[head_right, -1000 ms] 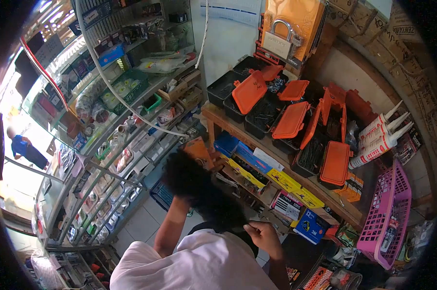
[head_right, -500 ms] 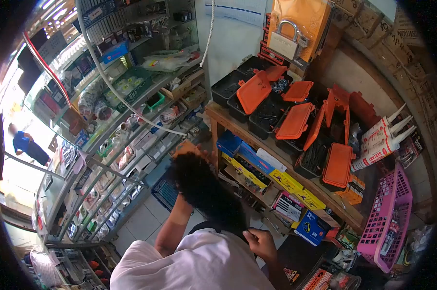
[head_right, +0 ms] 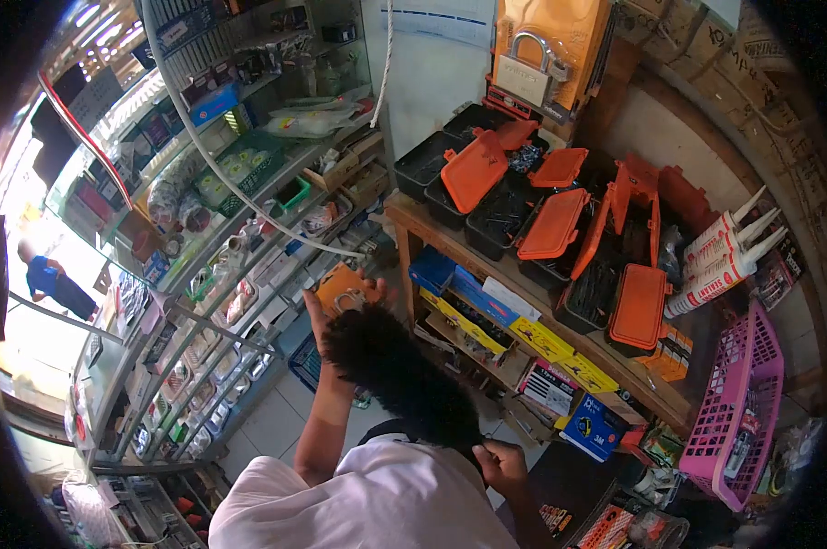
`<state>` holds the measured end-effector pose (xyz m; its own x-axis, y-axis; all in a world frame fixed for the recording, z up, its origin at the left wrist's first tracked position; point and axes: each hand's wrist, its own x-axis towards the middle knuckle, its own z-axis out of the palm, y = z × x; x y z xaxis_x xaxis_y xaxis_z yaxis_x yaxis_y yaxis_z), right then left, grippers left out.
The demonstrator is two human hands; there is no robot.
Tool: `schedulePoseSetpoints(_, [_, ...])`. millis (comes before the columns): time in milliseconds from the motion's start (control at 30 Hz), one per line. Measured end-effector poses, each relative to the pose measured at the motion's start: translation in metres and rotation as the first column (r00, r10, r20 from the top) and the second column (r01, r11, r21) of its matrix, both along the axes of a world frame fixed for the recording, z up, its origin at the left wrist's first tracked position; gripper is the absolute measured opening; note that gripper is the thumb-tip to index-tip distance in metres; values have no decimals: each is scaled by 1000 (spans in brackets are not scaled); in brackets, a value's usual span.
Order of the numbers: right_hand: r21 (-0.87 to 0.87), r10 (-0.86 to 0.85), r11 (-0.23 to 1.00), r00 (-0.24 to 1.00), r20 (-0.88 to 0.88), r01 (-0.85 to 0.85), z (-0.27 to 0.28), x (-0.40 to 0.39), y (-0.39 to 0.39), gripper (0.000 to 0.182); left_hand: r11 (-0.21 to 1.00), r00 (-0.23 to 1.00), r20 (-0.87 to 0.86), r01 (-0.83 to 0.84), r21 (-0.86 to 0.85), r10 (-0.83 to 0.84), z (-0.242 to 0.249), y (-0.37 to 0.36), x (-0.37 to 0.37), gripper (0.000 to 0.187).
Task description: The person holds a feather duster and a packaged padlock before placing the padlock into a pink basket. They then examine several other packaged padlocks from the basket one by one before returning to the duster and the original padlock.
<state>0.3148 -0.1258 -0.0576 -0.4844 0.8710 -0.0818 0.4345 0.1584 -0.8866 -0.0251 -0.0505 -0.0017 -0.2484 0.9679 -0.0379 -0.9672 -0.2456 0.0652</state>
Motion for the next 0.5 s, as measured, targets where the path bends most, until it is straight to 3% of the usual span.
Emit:
schedulePoseSetpoints(100, [-85, -4, 996, 999, -32, 2, -2, -4, -7, 39, 999, 999, -4, -43, -25, 43, 1, 3, 3, 90])
schedulePoseSetpoints(233, [-16, -18, 1000, 999, 28, 18, -3, 5, -2, 38, 990, 995, -29, -100, -97, 98, 4, -2, -1, 88])
schedulePoseSetpoints(333, [-87, -167, 983, 985, -41, 163, -1, 11, 2, 38, 981, 987, -24, -161, -109, 159, -4, 1, -3, 89])
schedulePoseSetpoints(433, [10, -42, 999, 998, 47, 41, 4, 12, 0, 38, 986, 985, -105, -146, -82, 137, 9, -4, 3, 86])
schedulePoseSetpoints(500, [-11, -172, 985, 984, -52, 171, -6, 18, 0, 38, 987, 986, -84, -148, -59, 143, 4, -2, -1, 86])
